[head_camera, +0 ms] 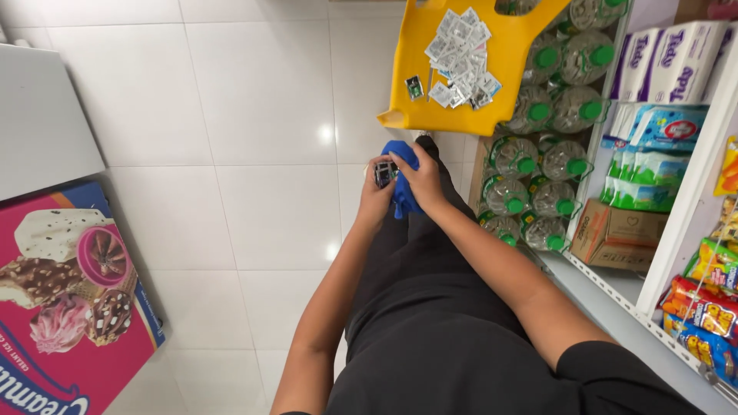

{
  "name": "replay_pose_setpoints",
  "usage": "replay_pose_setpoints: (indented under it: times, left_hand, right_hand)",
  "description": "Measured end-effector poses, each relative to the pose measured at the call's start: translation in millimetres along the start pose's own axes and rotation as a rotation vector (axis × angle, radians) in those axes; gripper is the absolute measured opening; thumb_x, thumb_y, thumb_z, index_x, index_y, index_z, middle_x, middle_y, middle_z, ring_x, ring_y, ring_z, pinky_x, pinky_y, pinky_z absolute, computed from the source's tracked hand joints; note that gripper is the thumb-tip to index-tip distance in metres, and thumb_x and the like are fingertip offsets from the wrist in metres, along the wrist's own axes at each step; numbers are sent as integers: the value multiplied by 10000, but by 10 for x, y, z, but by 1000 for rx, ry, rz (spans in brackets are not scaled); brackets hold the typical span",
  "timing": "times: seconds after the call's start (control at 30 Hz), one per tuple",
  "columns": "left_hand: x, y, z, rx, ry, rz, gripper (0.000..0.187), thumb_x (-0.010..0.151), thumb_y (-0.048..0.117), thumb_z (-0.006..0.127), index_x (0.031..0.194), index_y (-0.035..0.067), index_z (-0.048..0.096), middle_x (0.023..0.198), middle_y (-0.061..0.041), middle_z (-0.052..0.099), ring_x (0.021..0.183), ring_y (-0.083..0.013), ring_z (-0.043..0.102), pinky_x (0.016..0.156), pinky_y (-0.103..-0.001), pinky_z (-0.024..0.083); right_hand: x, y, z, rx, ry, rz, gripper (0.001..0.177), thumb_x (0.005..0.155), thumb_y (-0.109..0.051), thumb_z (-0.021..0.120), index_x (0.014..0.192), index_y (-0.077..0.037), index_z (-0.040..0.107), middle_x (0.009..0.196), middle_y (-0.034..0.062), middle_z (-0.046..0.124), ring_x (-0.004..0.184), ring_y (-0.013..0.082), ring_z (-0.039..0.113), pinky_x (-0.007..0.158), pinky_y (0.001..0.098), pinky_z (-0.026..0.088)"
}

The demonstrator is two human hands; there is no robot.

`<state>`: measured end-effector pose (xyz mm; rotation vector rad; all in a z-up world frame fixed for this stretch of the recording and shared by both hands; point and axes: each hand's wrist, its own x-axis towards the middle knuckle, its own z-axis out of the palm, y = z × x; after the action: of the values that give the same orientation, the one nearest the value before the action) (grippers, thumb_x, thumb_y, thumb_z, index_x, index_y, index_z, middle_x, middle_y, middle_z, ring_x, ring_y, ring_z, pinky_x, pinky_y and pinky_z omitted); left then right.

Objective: The person organizes small packets on a yellow plastic stool and a wire shelf in a store. They use a blue cloth to wipe the stool surface and handle the packets, moving them between the stool and the shelf.

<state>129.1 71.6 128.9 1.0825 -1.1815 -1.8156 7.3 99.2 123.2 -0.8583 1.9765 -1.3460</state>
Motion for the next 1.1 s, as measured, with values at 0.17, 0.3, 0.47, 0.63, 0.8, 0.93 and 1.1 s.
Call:
replay_pose_setpoints:
  times: [0.17,0.3,0.47,0.63,0.8,0.93,1.1]
  left_hand:
    - [336,63,88,7,-18,-74,462,908,-68,641,1286,193,593,1090,-31,691,966,-118,605,852,-297,515]
    - [805,-587,122,119,14,-203,444,885,-18,704,1273,179,617,1033,-15,695,926,-105,612,843,-281,525]
    - [1289,-1149,53,230,170,-362,267,825,86,802,1063,122,686,881,-11,700,794,-117,607,740,-323,520]
    - [1891,-1615,2,408,254,-399,408,831,167,811,1190,44,663,1084,-231,720,1038,-372,697,859,-509,542]
    - [2389,-1925,84,288,314,-453,444,898,172,774,1312,123,621,1131,-84,727,991,-196,681,822,-379,589]
    - [2398,-1991,178,219,302,-498,443,915,192,783,1320,126,618,1154,-79,718,999,-205,669,828,-396,585]
    - [2369,-1277,457,208,283,-558,457,917,196,766,1331,89,606,1223,-104,671,1118,-239,603,900,-423,547]
  right_hand:
    - [341,14,13,-101,99,-36,390,956,-471,745,1040,-90,730,914,149,729,938,325,713,784,415,557]
    - [829,341,-168,-173,40,237,680,1046,-698,412,825,-93,631,850,117,668,928,335,666,852,436,498]
    - [1536,1698,-349,-473,-156,547,338,950,-587,519,871,-270,604,932,-3,698,968,280,690,825,469,526]
    - [2054,1505,-720,-574,-213,686,328,928,-347,515,1248,-313,450,1197,90,678,1188,393,636,1017,543,480]
    - [2509,2637,-752,-369,-112,675,569,846,-377,670,1367,-276,464,1192,60,696,1201,337,641,1047,502,478]
    - [2601,2901,-549,-386,83,755,381,806,-497,679,1133,-314,612,1058,-24,738,1122,259,684,988,435,525]
    - [2726,2550,-370,-317,352,701,109,864,-326,721,882,-281,623,907,-85,744,921,224,740,838,427,566]
